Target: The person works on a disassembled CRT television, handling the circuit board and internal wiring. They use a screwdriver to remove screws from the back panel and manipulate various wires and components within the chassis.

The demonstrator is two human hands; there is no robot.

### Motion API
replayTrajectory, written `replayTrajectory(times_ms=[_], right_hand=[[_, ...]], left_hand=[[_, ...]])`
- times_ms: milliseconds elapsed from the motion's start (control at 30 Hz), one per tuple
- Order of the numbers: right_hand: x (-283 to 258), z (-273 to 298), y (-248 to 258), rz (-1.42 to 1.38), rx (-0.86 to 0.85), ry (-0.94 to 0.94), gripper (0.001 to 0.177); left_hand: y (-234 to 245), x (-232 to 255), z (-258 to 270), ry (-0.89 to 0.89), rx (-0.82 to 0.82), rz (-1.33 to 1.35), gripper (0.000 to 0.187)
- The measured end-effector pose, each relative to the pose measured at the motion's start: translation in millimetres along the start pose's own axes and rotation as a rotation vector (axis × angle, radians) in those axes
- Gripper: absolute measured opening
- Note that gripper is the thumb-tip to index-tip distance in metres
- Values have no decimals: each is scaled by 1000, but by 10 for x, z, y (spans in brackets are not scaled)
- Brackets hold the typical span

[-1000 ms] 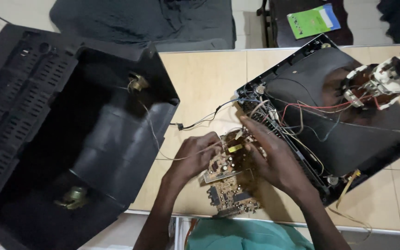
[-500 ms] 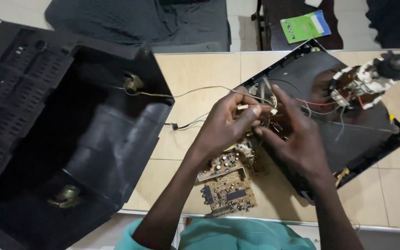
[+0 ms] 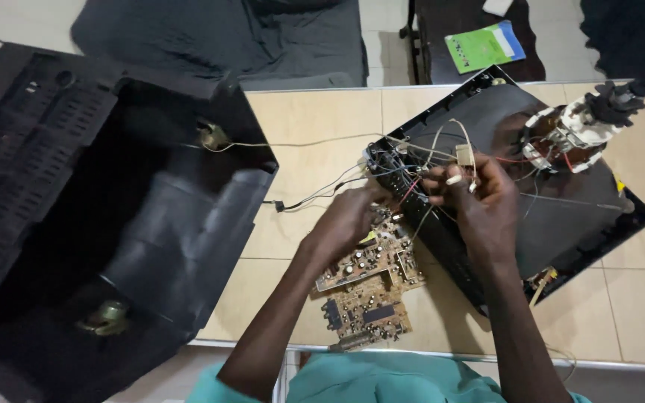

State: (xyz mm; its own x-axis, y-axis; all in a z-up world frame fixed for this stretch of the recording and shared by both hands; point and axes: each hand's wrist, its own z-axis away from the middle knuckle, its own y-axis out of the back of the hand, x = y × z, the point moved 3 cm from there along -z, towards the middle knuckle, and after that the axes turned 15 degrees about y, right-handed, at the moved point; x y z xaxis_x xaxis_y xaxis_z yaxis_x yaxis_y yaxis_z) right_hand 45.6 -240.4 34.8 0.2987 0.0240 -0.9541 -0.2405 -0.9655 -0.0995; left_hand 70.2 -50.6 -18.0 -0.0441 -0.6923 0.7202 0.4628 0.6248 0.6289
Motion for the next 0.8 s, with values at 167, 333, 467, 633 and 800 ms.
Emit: replayTrajectory(times_ms=[167, 333, 467, 633, 800], right_hand=[[160, 51, 18, 19, 7, 16, 21], [175, 71, 18, 78, 30, 24, 24], [204, 90, 52, 125, 24, 68, 22], [152, 95, 3, 161, 7, 108, 20], [117, 95, -8, 268, -28, 219, 16]], left_hand=[[-131, -70, -210, -73, -3, -87, 19], [-136, -96, -174, -141, 21, -190, 16], [-338, -433, -279, -207, 43, -273, 14], [-365, -593, -335, -231, 133, -384, 16], [-329, -436, -132, -127, 64, -311, 14]])
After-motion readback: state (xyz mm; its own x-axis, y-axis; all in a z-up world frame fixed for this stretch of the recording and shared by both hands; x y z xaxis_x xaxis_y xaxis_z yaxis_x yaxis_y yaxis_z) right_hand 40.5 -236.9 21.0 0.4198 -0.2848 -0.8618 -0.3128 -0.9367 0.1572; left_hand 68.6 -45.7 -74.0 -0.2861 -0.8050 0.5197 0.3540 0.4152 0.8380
